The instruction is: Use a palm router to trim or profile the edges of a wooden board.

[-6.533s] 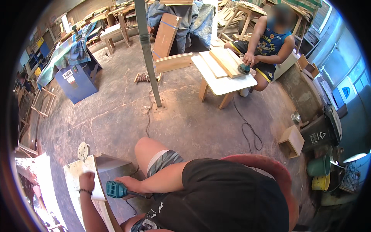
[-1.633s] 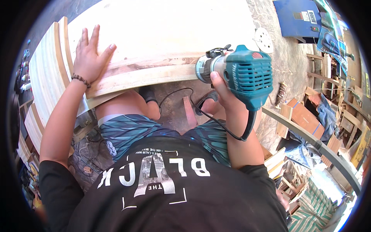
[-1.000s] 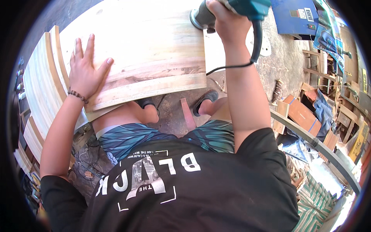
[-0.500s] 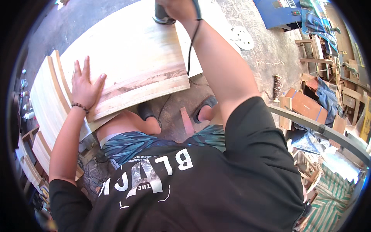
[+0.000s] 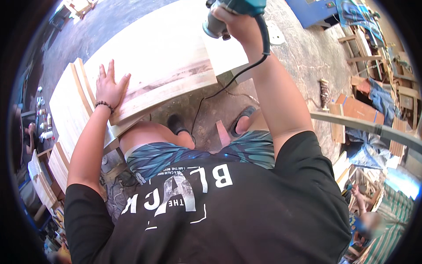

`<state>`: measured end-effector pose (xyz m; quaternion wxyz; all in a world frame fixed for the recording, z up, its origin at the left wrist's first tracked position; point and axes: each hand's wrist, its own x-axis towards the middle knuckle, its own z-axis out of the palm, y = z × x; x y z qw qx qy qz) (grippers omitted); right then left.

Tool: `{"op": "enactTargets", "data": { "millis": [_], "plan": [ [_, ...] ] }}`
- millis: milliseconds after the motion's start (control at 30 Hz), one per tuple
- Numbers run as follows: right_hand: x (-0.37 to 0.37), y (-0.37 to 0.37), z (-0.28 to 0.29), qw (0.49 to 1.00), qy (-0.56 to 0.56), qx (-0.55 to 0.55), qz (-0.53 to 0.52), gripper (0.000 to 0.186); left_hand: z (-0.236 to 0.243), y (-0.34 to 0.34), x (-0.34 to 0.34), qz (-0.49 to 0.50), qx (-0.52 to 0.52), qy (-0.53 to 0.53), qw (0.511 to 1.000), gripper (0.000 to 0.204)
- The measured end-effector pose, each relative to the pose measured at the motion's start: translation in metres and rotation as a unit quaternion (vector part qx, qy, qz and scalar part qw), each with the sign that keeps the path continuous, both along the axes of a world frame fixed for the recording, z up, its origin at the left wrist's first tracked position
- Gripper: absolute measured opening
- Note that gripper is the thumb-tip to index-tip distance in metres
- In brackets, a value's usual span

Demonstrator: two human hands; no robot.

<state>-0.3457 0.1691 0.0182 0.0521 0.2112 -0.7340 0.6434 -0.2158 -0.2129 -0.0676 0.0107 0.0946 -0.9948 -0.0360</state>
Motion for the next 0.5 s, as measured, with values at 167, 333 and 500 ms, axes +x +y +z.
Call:
{"op": "enactTargets", "data": {
  "millis": [167,333,500],
  "plan": [
    [0.036,0.007,-0.039,0.996,0.026,0.059,-0.069,0.025,-0.001,0.002,0.001,0.020,-0.005,-0.013,1.000,0.091],
    [0.053,-0.001,-0.052,0.983,0.106,0.088,-0.123,0.030,-0.004,0.000,0.002,0.011,0.006,-0.004,1.000,0.091],
    [0.068,0.000,-0.059,0.976,0.094,0.134,-0.141,0.030,-0.006,0.000,0.002,0.018,-0.003,-0.005,1.000,0.092]
  ]
}}
